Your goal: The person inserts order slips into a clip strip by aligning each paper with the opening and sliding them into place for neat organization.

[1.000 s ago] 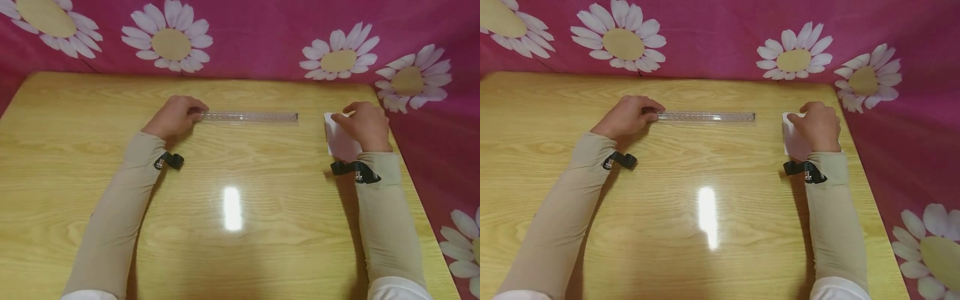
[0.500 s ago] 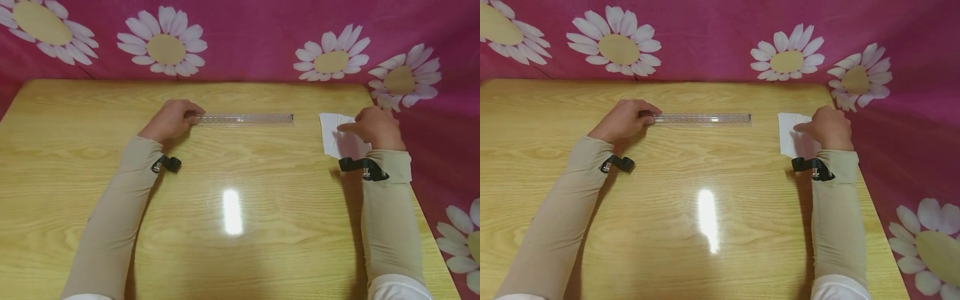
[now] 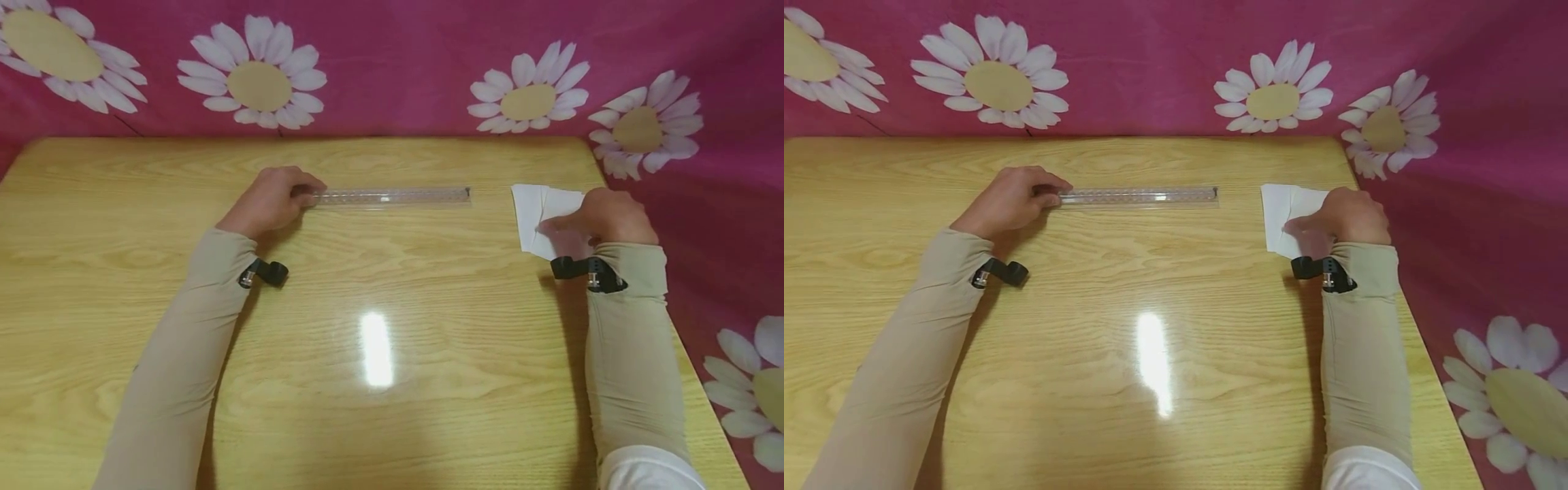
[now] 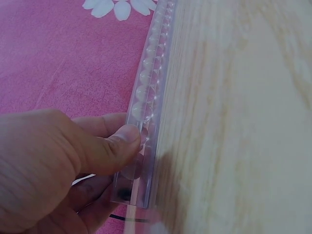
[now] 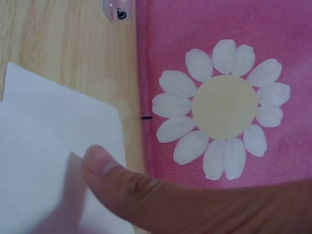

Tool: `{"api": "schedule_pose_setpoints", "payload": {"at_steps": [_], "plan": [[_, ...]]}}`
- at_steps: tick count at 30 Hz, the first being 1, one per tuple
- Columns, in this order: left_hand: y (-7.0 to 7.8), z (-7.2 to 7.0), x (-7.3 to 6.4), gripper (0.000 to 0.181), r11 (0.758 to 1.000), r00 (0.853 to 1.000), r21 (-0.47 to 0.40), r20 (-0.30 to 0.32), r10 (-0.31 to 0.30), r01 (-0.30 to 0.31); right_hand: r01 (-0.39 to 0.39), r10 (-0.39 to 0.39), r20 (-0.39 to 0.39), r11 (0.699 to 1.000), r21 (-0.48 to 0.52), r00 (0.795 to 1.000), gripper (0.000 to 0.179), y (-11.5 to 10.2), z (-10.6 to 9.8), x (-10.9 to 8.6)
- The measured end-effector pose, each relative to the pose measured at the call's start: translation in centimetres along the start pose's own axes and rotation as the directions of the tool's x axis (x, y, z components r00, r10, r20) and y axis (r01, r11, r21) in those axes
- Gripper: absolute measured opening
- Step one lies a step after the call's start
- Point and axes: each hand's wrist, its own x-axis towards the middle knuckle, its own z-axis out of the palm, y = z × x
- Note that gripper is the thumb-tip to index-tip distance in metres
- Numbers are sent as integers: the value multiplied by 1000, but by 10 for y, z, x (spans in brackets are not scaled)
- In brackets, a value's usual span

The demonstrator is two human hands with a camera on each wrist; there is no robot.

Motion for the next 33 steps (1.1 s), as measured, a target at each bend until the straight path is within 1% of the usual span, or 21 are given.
{"api": "schedule_pose_setpoints", "payload": {"at_steps": [4, 10, 15, 22, 26, 28, 31, 33], "plan": [[0, 0, -1, 32, 1000, 1000, -2, 6, -5, 5, -11, 11, 13, 999, -31, 1000, 72, -1, 2, -1], [0, 1, -2, 32, 1000, 1000, -5, 15, -12, 12, -3, 4, 29, 999, -37, 1000, 66, 1, 3, 1], [1, 2, -2, 32, 1000, 1000, -7, 3, -11, 11, -6, 6, 8, 998, -70, 1000, 74, 0, 1, 4], [1, 3, -3, 32, 1000, 1000, -3, -4, -6, 6, -27, 28, 20, 998, -58, 999, 77, 0, 1, 6], [0, 3, -2, 31, 1000, 1000, 0, -9, 6, -6, -39, 38, -12, 996, -74, 999, 86, 0, 2, 7], [0, 3, -1, 31, 1000, 1000, 0, -13, 10, -10, -47, 45, -33, 996, -78, 998, 88, 0, 1, 8], [0, 3, -1, 31, 1000, 1000, 3, -21, 15, -15, -47, 43, -55, 997, -69, 998, 90, 1, 1, 10], [0, 3, -2, 31, 1000, 1000, 5, -26, 18, -18, -50, 48, -62, 998, -41, 997, 95, 2, 0, 11]]}}
